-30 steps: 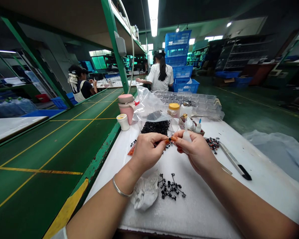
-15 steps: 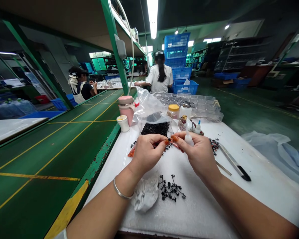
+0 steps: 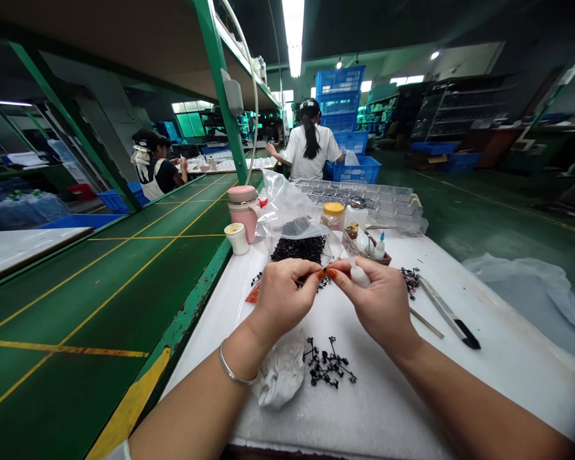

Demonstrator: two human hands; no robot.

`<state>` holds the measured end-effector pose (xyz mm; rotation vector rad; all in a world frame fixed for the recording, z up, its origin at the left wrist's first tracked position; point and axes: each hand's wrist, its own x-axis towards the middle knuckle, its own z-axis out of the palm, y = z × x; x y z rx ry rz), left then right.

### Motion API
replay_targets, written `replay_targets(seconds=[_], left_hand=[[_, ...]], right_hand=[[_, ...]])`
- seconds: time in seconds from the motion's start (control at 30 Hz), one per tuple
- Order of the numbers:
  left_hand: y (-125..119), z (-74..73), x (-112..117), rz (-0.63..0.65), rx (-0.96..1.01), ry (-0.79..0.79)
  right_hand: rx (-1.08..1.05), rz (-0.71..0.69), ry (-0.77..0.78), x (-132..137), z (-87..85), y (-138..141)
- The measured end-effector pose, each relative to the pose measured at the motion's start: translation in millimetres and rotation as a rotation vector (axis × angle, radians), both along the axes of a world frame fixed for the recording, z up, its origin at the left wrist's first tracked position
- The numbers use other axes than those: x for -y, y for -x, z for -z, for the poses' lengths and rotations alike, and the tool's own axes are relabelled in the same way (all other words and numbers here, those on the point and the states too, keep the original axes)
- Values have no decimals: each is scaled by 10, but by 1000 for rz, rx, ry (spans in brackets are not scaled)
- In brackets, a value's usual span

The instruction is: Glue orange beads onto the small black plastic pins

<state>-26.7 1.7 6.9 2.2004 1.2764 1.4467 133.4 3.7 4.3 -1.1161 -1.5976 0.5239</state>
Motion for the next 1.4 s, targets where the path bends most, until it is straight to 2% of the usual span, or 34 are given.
replay_targets(seconds=[0.23, 0.37, 0.5, 0.63, 0.77, 1.03, 1.4], left_hand=[[35, 44, -29, -15, -101, -88], [31, 40, -28, 1, -84, -66], [24, 23, -44, 85, 139, 165], [34, 20, -82, 260, 425, 436], [40, 27, -101, 387, 566, 547], [39, 34, -86, 474, 603, 581], [35, 17, -87, 451, 567, 584]], right_hand=[[-36, -37, 56, -16, 6, -2], [-65, -55, 69, -26, -3, 2], [-98, -78, 60, -18, -33, -7], [-118, -110, -4, -14, -50, -22], [-98, -154, -69, -5, -36, -32], [-102, -156, -117, 15, -36, -30], [-97, -132, -100, 35, -33, -16]])
